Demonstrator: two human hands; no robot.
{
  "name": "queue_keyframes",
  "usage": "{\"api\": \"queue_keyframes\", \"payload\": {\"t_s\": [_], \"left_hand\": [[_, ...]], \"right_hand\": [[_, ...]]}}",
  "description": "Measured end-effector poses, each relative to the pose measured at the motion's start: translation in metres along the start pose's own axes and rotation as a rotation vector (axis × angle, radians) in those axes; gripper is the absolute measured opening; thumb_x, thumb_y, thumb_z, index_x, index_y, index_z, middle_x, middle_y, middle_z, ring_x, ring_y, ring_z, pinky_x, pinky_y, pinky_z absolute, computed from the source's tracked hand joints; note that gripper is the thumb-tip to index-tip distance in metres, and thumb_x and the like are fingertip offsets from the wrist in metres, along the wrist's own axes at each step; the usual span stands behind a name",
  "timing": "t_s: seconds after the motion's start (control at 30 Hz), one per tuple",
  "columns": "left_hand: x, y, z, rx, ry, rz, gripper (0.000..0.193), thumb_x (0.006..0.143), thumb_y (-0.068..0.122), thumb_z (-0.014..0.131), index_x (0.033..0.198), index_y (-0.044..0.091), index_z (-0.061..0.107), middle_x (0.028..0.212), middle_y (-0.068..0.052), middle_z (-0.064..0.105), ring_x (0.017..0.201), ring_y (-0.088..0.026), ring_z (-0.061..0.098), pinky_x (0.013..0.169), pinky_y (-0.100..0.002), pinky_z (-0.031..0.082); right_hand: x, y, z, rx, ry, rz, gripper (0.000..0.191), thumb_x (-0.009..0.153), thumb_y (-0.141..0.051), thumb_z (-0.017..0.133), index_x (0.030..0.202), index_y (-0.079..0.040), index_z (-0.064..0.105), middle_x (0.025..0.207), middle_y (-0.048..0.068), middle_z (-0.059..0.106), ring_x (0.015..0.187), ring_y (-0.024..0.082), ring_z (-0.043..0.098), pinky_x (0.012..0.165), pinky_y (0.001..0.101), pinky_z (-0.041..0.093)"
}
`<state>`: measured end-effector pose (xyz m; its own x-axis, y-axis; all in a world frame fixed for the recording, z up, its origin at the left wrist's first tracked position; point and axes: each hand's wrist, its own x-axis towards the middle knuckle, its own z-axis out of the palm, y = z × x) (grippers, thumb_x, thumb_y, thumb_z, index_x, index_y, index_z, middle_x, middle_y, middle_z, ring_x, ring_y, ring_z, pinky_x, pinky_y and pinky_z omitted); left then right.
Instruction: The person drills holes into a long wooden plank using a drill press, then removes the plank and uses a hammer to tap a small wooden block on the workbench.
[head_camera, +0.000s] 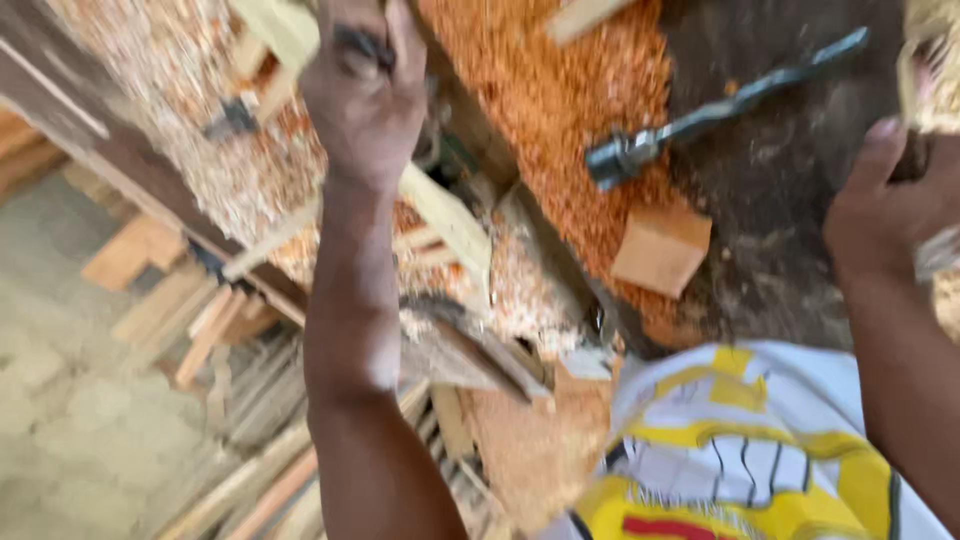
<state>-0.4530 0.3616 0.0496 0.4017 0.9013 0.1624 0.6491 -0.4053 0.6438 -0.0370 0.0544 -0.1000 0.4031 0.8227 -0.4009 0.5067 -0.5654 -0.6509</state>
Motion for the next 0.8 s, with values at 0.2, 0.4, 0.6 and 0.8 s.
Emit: {"api": "queue_keyframes", "payload": {"t_s": [0.2,0.4,0.6,0.8], "left_hand": [[-0.003,-0.002,0.006,0.288,-0.06,0.175,0.025,0.108,0.009,0.069,0.086,0.01,0.056,0.079,-0.004,0.062,0.059,-0.011,0.055,0.05,-0.031,0.05],[-0.008,-0.009,0.003,0.478,-0.4,-0.391,0.026,0.111,0.017,0.073,0.087,0.009,0.066,0.063,0.0,0.063,0.049,-0.006,0.059,0.038,-0.025,0.05],[-0.013,-0.009,-0.004,0.326,-0.156,0.07,0.024,0.11,0.005,0.065,0.087,0.009,0.064,0.069,-0.002,0.065,0.057,-0.007,0.062,0.05,-0.025,0.057],[-0.015,-0.013,-0.009,-0.129,0.014,-0.114,0.015,0.114,0.01,0.066,0.103,0.009,0.056,0.077,-0.006,0.069,0.065,-0.012,0.071,0.054,-0.026,0.064]], "right_hand": [[-0.002,0.026,0.012,0.2,0.04,-0.02,0.036,0.118,-0.023,0.051,0.096,0.004,0.042,0.081,0.008,0.039,0.073,0.016,0.04,0.067,0.0331,0.035],[-0.001,0.026,0.01,0.028,-0.045,-0.028,0.031,0.117,-0.026,0.05,0.107,0.003,0.053,0.084,0.007,0.049,0.072,0.016,0.046,0.067,0.034,0.038],[-0.004,0.011,0.001,0.004,-0.045,0.026,0.031,0.118,-0.027,0.05,0.113,0.003,0.055,0.092,0.007,0.056,0.079,0.018,0.052,0.075,0.0346,0.044],[0.0,0.008,0.003,0.078,-0.029,-0.023,0.032,0.12,-0.025,0.048,0.114,0.006,0.051,0.092,0.007,0.054,0.081,0.014,0.052,0.074,0.0318,0.042]]}}
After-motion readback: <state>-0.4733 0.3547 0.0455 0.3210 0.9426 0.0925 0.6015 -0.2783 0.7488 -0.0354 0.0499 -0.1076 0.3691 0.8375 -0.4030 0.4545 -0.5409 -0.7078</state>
